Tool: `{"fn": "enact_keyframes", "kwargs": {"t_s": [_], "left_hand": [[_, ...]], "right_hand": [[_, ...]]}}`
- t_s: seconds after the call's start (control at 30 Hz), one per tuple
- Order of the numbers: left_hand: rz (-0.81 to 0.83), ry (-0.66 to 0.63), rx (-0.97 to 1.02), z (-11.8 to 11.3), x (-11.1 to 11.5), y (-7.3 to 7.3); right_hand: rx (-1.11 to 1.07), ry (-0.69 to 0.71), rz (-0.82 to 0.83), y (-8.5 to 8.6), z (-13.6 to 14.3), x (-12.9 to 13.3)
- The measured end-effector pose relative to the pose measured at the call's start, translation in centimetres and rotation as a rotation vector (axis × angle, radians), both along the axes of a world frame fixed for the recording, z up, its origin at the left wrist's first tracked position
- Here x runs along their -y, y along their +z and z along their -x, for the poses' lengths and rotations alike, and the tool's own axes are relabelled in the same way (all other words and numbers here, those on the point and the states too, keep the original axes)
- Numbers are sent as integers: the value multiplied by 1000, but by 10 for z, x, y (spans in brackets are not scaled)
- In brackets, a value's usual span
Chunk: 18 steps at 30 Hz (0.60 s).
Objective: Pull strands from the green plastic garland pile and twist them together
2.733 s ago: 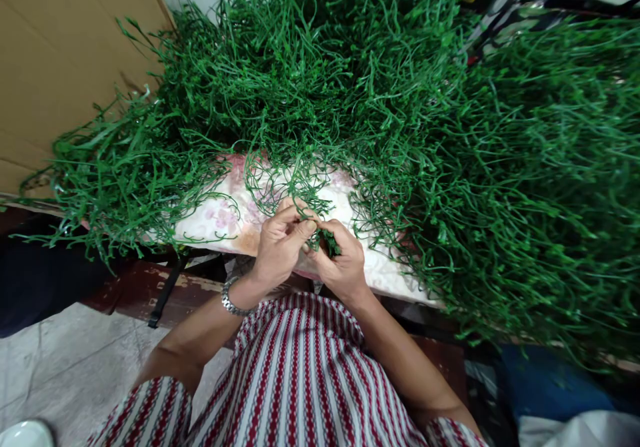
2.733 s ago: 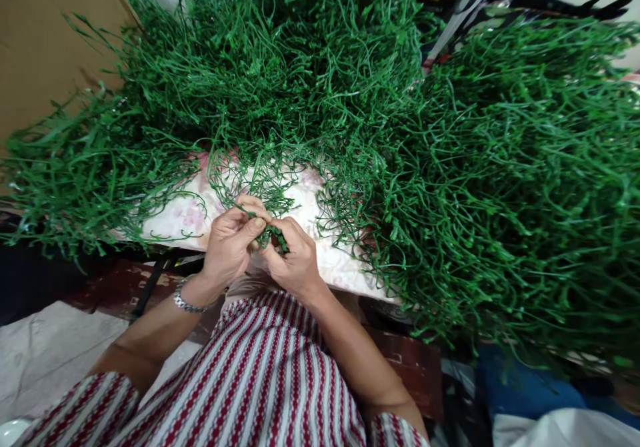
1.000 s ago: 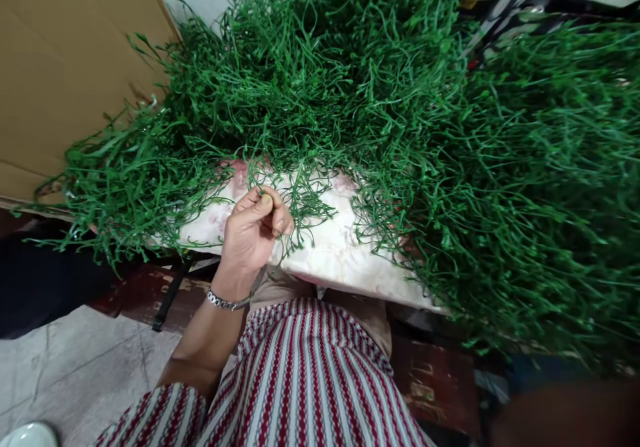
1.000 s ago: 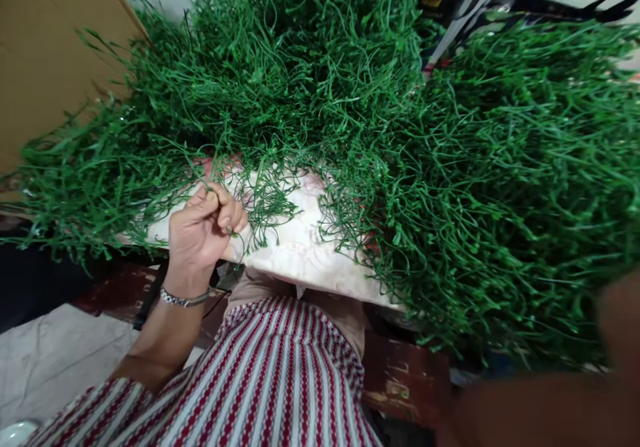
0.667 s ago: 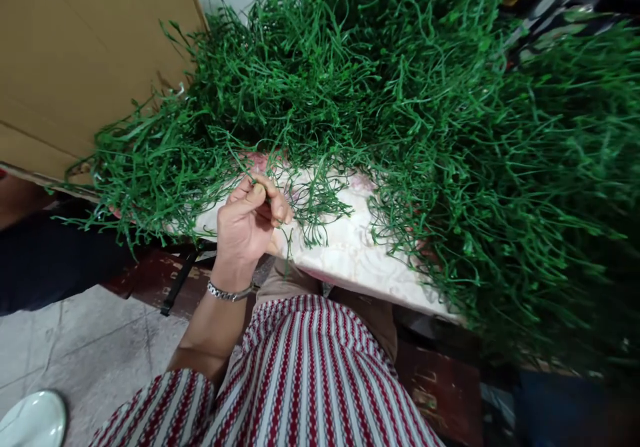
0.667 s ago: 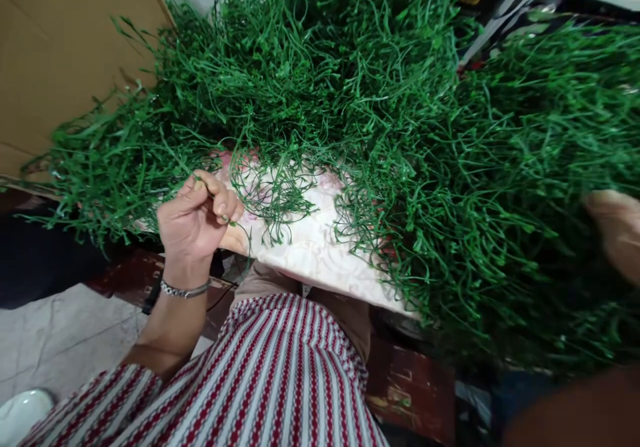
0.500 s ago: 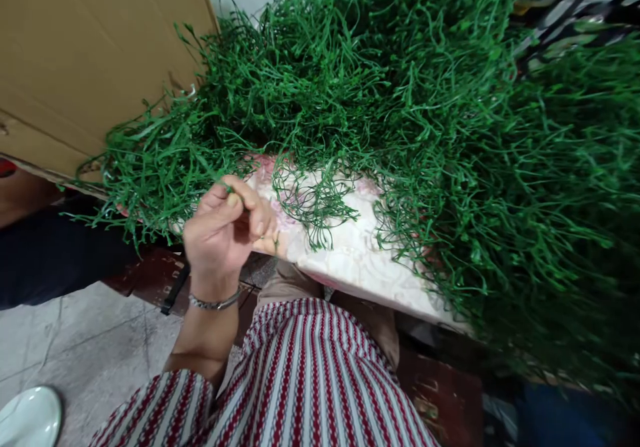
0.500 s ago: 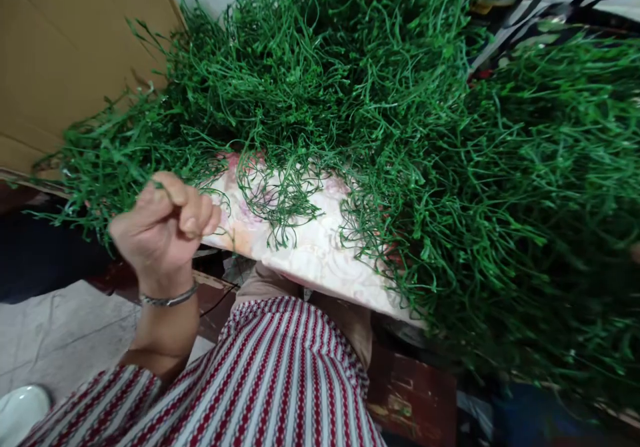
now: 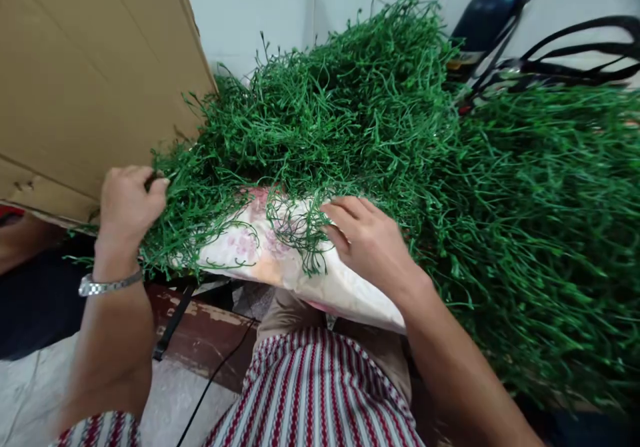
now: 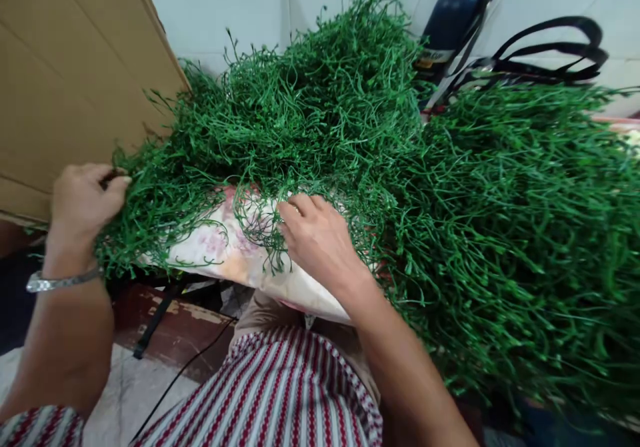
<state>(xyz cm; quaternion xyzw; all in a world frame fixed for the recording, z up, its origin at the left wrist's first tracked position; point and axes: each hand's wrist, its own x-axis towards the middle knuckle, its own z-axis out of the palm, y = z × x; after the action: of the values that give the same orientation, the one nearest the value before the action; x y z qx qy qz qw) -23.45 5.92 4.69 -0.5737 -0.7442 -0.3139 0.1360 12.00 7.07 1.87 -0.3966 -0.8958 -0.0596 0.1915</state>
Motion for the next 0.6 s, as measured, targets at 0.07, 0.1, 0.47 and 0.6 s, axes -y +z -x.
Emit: {"fn": "enact_keyframes", "kwargs": {"t_s": [0.07,0.1,0.47,0.6], "left_hand": [[-12,-15,-199,8,-5,-12],[-27,2,-251,9,-5,-16],[106,-192,-508,-29,2,-53],[148,-277,-570,-33,10,-60]], "right_hand": [[82,16,20,-4,16,-16],[134,10,44,-7,21,-22],[-26,24,-23,-20,-33,-7],[-167,12,-53,-30,-57,7]]}}
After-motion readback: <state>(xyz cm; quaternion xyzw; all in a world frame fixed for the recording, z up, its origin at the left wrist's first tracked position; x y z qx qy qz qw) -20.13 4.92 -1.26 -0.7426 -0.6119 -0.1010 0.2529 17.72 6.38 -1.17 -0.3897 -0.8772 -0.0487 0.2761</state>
